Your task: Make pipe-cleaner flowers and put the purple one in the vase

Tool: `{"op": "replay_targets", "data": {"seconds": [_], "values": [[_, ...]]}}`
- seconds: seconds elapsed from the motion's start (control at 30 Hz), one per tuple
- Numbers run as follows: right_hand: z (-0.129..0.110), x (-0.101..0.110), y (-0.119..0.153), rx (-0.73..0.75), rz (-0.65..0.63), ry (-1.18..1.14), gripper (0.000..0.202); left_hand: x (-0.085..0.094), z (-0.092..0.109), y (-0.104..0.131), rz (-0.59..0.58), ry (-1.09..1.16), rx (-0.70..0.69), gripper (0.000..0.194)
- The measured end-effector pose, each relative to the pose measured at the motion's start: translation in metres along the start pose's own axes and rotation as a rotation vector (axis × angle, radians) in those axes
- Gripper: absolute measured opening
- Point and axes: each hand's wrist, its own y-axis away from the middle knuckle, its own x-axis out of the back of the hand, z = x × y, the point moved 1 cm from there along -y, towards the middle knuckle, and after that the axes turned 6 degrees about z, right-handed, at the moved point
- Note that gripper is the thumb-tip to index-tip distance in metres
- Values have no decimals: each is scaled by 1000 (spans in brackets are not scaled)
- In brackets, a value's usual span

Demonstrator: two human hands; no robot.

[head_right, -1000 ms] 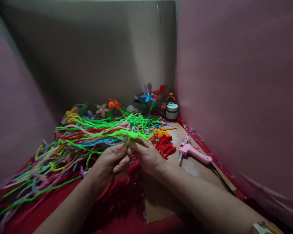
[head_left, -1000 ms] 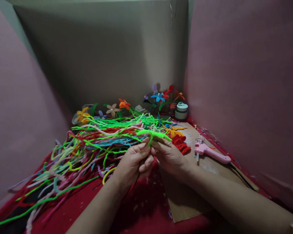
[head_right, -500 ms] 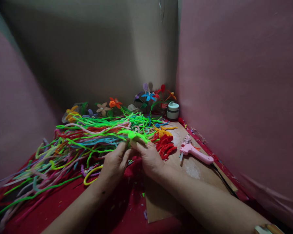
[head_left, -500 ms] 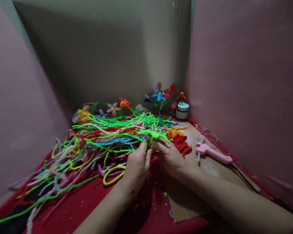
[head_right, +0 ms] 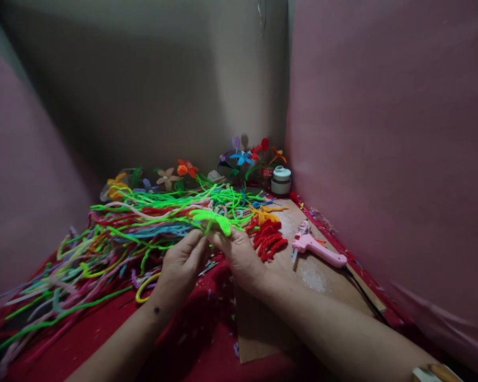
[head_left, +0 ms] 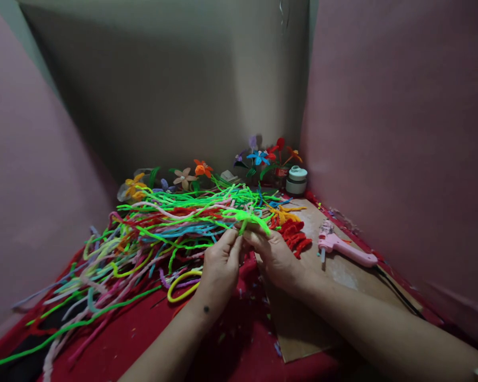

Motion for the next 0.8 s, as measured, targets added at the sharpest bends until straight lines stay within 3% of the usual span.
{"op": "replay_targets", "data": {"seconds": [0.47,0.63,0.8], "values": [[4,-6,1,-45,53,-91,17,-8,14,3,-49,354,259,32],[6,0,-3,-57,29,-109,17,-2,11,-2,-164,461,397,29],[0,5,-4,-71,-72,-51,21,7,3,-7,-368,669,490,19]]}}
